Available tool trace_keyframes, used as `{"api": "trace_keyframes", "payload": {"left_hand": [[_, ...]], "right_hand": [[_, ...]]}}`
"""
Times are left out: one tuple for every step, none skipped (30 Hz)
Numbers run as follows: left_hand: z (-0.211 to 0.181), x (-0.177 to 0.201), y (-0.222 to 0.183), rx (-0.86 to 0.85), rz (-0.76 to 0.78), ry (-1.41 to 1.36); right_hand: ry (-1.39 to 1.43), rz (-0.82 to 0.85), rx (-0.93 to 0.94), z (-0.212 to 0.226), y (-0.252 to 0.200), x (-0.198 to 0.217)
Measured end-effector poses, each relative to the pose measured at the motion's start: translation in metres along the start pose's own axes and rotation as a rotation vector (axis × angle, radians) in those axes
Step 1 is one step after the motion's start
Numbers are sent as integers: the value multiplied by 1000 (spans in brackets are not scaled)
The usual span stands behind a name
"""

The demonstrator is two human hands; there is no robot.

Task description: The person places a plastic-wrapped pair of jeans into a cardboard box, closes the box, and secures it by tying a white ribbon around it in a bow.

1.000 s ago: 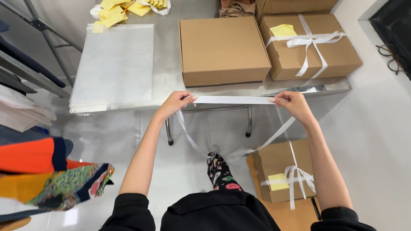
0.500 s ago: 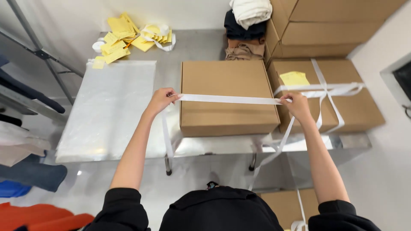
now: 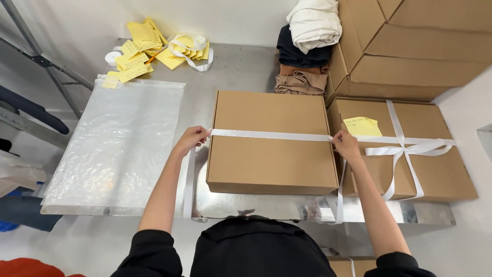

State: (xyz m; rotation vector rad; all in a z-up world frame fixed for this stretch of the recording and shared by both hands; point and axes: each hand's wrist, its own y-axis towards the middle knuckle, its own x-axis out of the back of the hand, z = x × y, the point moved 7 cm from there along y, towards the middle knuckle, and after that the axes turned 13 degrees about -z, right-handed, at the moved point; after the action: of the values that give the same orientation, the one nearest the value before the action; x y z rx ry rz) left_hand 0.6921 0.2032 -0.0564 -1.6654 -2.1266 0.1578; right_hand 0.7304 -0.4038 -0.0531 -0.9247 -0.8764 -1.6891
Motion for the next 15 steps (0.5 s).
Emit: {"api": "trace_keyframes", "payload": {"left_hand": [[7, -3, 4, 1, 3, 1], [14, -6, 7, 33, 6, -52], [21, -9, 10, 66, 10, -104], [18, -12, 4, 65, 13, -105], [16, -16, -3, 109, 22, -170], [17, -19, -11, 158, 33, -233], [26, -23, -6, 160, 36, -231], [36, -26, 0, 185, 46, -249], [46, -28, 5, 209, 55, -266], [47, -24, 6, 209, 56, -264], [48, -18, 7, 216, 28, -248], [50, -11, 7, 223, 0, -231], [45, -3, 4, 224, 0, -229], [41, 6, 1, 227, -9, -237], [37, 15, -2, 229, -19, -245]], "right_hand": [[-1, 0, -3, 1, -6, -2], [85, 2, -71, 0, -11, -3], [171, 3, -139, -2, -17, -5], [170, 1, -140, -8, -11, -14], [195, -46, -170, -16, -6, -20], [221, -90, -202, -26, -4, -26], [219, -90, -206, -23, -9, -26], [224, -112, -239, -20, -12, -25], [230, -135, -272, -17, -16, -24], [230, -134, -273, -10, -21, -22], [239, -122, -277, -4, -25, -22], [248, -108, -281, 3, -31, -22], [249, -106, -284, 15, -38, -20], [271, -93, -297, 27, -46, -19], [294, -80, -310, 39, -53, -17]]}}
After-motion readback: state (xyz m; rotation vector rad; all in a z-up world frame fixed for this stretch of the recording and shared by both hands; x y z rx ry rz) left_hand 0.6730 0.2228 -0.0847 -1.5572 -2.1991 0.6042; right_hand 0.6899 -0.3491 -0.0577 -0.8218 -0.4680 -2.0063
